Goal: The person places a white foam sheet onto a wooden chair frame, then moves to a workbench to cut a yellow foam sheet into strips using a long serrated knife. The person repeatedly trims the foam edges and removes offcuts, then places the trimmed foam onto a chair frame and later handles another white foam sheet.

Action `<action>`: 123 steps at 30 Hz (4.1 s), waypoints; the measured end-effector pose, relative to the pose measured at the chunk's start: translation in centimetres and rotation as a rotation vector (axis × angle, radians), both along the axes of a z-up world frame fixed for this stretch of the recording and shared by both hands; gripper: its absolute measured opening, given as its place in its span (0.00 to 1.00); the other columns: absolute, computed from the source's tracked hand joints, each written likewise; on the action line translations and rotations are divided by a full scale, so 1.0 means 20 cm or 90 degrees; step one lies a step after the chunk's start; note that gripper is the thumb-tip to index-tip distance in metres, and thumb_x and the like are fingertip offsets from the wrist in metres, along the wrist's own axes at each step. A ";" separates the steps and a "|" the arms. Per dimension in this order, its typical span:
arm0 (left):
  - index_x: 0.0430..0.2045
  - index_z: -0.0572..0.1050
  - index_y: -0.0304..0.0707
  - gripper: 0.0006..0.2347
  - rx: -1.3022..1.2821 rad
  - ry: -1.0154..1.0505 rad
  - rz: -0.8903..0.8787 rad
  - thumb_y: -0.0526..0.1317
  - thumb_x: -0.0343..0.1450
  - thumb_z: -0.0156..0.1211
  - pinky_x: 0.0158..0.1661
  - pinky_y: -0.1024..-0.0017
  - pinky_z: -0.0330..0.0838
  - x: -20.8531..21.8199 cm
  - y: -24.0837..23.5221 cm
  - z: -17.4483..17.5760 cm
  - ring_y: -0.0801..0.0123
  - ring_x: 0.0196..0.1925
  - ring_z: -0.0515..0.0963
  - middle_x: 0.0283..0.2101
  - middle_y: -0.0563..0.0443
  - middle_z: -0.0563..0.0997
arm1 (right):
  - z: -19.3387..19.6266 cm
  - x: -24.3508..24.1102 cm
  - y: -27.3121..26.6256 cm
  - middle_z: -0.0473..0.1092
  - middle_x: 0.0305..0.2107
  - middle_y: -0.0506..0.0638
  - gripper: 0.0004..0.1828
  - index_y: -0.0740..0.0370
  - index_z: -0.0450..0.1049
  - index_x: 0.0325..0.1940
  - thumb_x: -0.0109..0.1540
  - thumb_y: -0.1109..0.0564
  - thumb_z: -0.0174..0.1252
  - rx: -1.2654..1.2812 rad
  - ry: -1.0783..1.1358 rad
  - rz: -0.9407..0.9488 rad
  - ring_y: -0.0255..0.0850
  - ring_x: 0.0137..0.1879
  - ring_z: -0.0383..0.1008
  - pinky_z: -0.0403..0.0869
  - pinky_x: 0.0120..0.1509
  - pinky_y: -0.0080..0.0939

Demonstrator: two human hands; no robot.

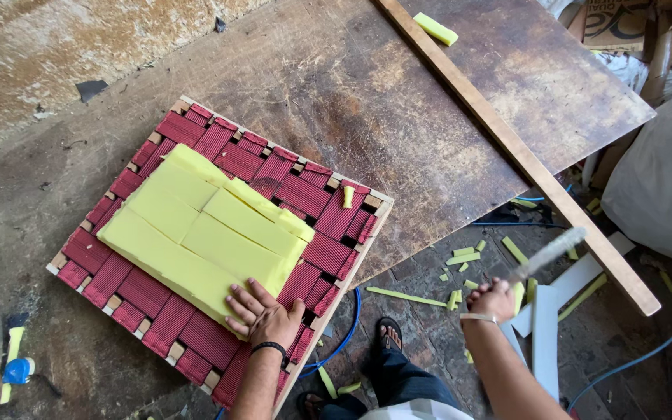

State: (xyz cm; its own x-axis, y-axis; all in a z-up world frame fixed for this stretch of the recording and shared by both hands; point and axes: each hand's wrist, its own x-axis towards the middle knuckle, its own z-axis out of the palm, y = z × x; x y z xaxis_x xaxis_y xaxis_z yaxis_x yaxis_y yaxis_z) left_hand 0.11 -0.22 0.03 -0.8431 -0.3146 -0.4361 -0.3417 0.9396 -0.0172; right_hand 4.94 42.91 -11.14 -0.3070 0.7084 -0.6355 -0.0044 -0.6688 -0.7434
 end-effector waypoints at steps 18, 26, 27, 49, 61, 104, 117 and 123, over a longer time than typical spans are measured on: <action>0.73 0.24 0.35 0.52 0.062 0.024 0.006 0.67 0.68 0.52 0.68 0.36 0.17 0.01 0.05 0.13 0.35 0.77 0.17 0.76 0.28 0.19 | 0.42 -0.27 -0.74 0.62 0.14 0.45 0.13 0.62 0.74 0.35 0.69 0.55 0.50 0.039 0.026 0.530 0.34 0.14 0.54 0.52 0.16 0.36; 0.73 0.25 0.36 0.52 0.042 0.015 0.003 0.67 0.68 0.51 0.68 0.35 0.17 0.01 0.04 0.11 0.35 0.77 0.17 0.76 0.28 0.20 | 0.41 -0.13 -0.44 0.60 0.16 0.42 0.12 0.55 0.67 0.35 0.72 0.53 0.46 -0.009 0.007 0.199 0.32 0.17 0.56 0.56 0.19 0.35; 0.73 0.25 0.36 0.52 0.043 0.013 0.006 0.67 0.67 0.52 0.68 0.35 0.17 0.01 0.04 0.11 0.35 0.76 0.17 0.76 0.27 0.19 | 0.40 -0.14 -0.39 0.60 0.16 0.42 0.12 0.55 0.67 0.35 0.71 0.52 0.45 0.002 0.027 0.218 0.33 0.17 0.57 0.57 0.18 0.34; 0.72 0.23 0.38 0.52 0.033 0.008 0.005 0.69 0.68 0.51 0.68 0.36 0.17 0.01 0.03 0.09 0.37 0.76 0.16 0.75 0.28 0.17 | 0.24 -0.16 -0.41 0.58 0.18 0.42 0.11 0.53 0.63 0.36 0.72 0.50 0.45 -0.153 0.036 0.036 0.33 0.19 0.53 0.55 0.21 0.34; 0.73 0.23 0.37 0.53 0.020 0.029 -0.008 0.68 0.67 0.52 0.68 0.36 0.17 0.01 0.03 0.08 0.36 0.77 0.17 0.75 0.27 0.18 | 0.08 -0.35 -0.05 0.58 0.17 0.42 0.08 0.54 0.64 0.36 0.69 0.52 0.46 -0.222 0.093 -0.155 0.32 0.18 0.54 0.55 0.20 0.33; 0.72 0.49 0.76 0.47 0.149 0.063 -0.298 0.44 0.58 0.75 0.73 0.47 0.25 0.58 -0.64 0.33 0.56 0.81 0.33 0.80 0.48 0.33 | 0.68 -0.35 -1.04 0.78 0.35 0.62 0.24 0.58 0.72 0.53 0.64 0.38 0.58 0.904 -0.262 0.984 0.56 0.38 0.80 0.77 0.44 0.54; 0.57 0.76 0.44 0.18 0.762 0.173 -0.030 0.47 0.74 0.62 0.56 0.58 0.77 0.97 -1.04 0.22 0.57 0.56 0.83 0.52 0.43 0.84 | 0.67 0.38 -2.21 0.70 0.28 0.51 0.18 0.62 0.81 0.59 0.69 0.52 0.57 0.280 0.173 0.968 0.38 0.30 0.66 0.65 0.31 0.37; 0.49 0.76 0.33 0.09 1.078 0.209 0.221 0.38 0.77 0.57 0.36 0.70 0.80 1.13 -1.39 0.27 0.67 0.41 0.85 0.42 0.46 0.84 | 0.82 0.44 -2.88 0.76 0.37 0.50 0.19 0.64 0.80 0.55 0.68 0.48 0.57 0.132 0.191 1.057 0.33 0.37 0.74 0.73 0.34 0.32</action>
State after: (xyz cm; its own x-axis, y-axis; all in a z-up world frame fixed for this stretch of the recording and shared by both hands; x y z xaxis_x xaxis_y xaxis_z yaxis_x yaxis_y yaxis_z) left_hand 22.68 -28.05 5.36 -0.9537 0.0958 -0.2850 -0.3004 -0.2606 0.9175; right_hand 13.73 -14.61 5.17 -0.8313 -0.4181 -0.3663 0.4021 0.0029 -0.9156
